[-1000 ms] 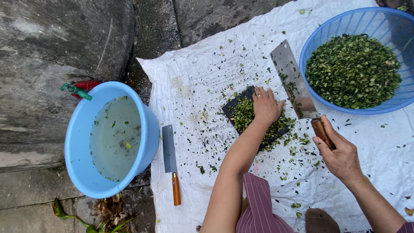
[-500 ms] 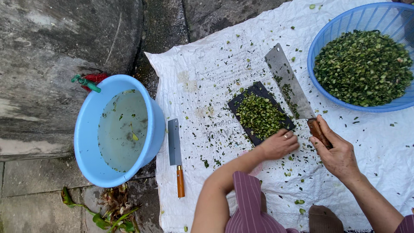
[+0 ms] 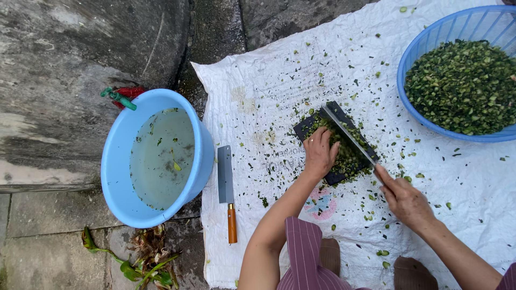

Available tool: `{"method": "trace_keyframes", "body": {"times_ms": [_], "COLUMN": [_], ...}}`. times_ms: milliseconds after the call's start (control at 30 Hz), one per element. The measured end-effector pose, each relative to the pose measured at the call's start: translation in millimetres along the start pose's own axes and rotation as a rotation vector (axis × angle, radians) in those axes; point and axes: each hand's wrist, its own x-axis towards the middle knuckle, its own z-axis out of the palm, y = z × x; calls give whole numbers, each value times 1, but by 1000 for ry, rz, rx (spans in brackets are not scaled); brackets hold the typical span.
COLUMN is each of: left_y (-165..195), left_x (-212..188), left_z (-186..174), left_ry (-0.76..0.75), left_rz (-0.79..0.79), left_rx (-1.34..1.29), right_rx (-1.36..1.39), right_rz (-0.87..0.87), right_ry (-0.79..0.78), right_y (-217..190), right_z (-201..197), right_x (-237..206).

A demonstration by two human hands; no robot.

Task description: The person chops green leafy vegetables on a black cutting board using a large knife. They repeatedly gather the chopped pieces and transfer them into a blue plastic basket. A bucket of water and another knife are visible nearby.

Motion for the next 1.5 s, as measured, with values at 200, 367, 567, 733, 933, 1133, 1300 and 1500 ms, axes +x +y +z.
{"method": "trace_keyframes", "body": {"times_ms": [200,367,567,733,933,1133,1300,1500], "left_y": [3,27,17,4,13,2,-29,-35], "left_x": [-31,-51,-44,-40,-4,-4,-19,-26], "left_z": [-19,-22,-11,-10,-11,-13,-8,-17], "left_ry": [-165,-283,-200,-208,-132,-63,-5,-316], "left_rz": [-371,-513,-370,-422,-310,-382,-307,-435], "left_rx": [-99,-134,-138,-208,-272,-396,-109,-31], "right_rx": [78,-4,28,155,-89,81,-175,138], "right_rz": [-132,-141,-123,-175,-89,-224,-175,-263], "right_ry": [128,39,-2,146,-9,180,-42,170], "right_y": [-6,-21,-17,-10,-1,-10,-13,-14], "right_z": [-5,0,-3,2,1,4,2,-7], "right_x": [-8,-2,2,-1,9,-2,14,2]}}
